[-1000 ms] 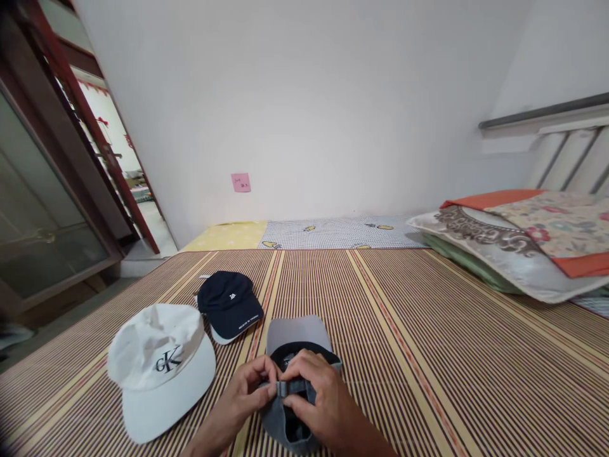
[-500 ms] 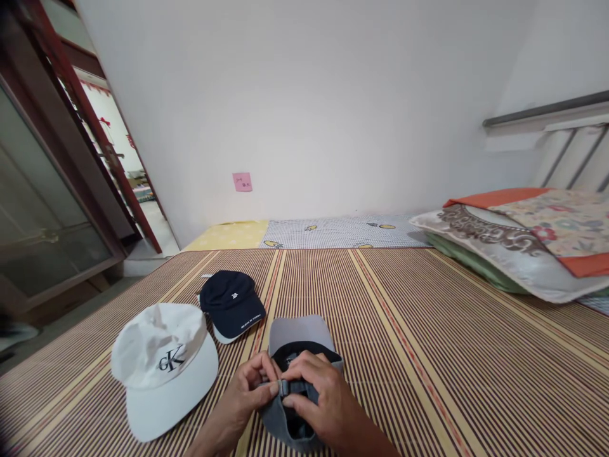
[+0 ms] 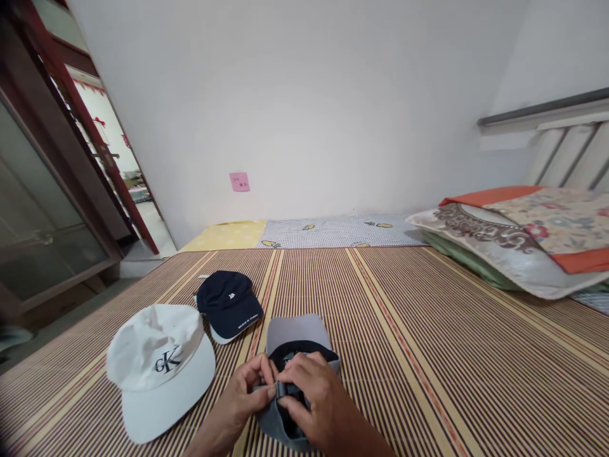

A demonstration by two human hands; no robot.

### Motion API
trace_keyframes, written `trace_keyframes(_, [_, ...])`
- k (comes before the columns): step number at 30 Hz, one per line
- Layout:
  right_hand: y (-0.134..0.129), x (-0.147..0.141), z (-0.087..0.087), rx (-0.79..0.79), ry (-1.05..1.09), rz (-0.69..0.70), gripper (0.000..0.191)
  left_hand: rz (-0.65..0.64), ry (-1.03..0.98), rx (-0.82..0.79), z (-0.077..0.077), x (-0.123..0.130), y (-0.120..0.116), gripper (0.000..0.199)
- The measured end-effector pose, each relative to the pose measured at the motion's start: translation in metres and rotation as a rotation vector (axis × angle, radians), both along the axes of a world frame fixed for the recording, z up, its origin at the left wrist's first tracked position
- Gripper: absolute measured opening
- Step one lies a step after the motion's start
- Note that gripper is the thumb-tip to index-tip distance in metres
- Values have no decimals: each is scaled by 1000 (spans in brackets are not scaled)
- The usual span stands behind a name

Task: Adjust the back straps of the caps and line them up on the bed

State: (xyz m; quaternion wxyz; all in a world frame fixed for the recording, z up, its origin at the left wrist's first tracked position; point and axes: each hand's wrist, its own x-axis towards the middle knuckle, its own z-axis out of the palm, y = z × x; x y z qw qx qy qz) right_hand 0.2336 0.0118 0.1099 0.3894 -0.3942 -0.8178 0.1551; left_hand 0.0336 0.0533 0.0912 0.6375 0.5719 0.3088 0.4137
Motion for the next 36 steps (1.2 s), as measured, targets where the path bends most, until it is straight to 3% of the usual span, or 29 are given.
trace_keyframes(5, [1,0,-3,-4,43,9,26,-75,-78,-94,-3,0,0,49])
trace_keyframes(9, [2,-1,-7,21,2,-3,25,-119,-6,-138,0,-1,-1,47])
trace_keyframes(14, [2,-2,-7,44,-74,-12,31,-61,70,-118,2,3,-3,49])
trace_keyframes(18, [2,0,-3,-82,93,8,27,-52,69,-104,2,2,-4,49])
trace_keyframes(24, [1,4,13,-313,379,135,8,-170,39,-70,1,-1,-5,42])
trace_keyframes(27, [0,4,18,-327,373,116,5,-201,19,-75,4,-1,-6,41])
trace_keyframes(32, [-2,7,19,-331,237,28,12,-181,-2,-70,8,-2,-6,39])
trace_keyframes(36, [0,14,18,-373,204,34,17,-172,-28,-85,7,-1,-5,38])
